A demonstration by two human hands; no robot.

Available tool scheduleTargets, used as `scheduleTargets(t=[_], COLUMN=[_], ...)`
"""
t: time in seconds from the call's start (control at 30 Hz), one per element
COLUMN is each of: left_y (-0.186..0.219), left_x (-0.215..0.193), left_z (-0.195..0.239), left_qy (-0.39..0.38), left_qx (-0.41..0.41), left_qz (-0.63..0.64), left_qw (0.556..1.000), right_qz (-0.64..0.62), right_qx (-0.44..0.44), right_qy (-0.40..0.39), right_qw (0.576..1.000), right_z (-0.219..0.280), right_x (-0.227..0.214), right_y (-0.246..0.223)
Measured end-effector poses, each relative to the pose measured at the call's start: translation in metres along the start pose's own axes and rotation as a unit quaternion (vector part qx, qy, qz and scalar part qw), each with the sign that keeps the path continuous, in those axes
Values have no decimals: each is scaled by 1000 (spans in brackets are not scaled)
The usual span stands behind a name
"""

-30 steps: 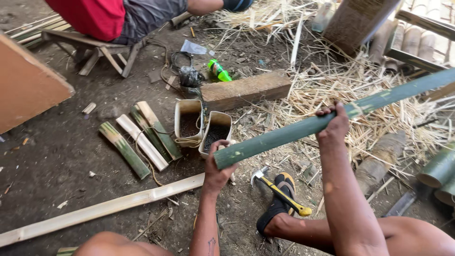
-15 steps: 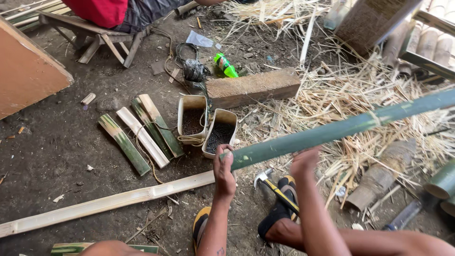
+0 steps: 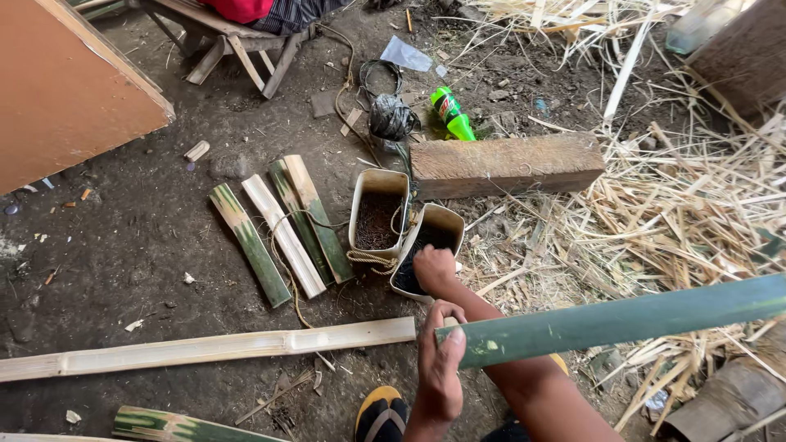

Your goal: The person assembles bamboo pieces by aligning them and securing them with nails and a hammer. They pick up bamboo segments, position them together, and hammer nails to join the pieces.

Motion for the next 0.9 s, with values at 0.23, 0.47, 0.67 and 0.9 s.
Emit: scheduleTargets(t=[0.23,0.47,0.67,0.9], left_y=[3,1,-11,-27], left_x=[-3,-3,1,4], left_z=[-2,-2,-13,-11], left_qy=[-1,2,-17,-26], left_qx=[14,29,30,29], left_qz=[14,6,66,52], left_qw=[1000,1000,997,998], right_qz=[-40,-367,-468,-430], right_qx=[-25,-16,-49,-37], right_qy=[-32,170,249,168], right_qw=[998,914,847,886], right_z=[-2,67,246,338], right_x=[9,-60,-87,-226], right_y=[6,15,39,-25])
Point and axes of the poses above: each hand's wrist, its own z-axis away from the middle knuckle, its own x-axis out of the palm, y = z × x, the point moved 4 cm from there along -z, towards the middle knuckle, and after that the axes turned 9 degrees about -z, right-handed, at the moved point
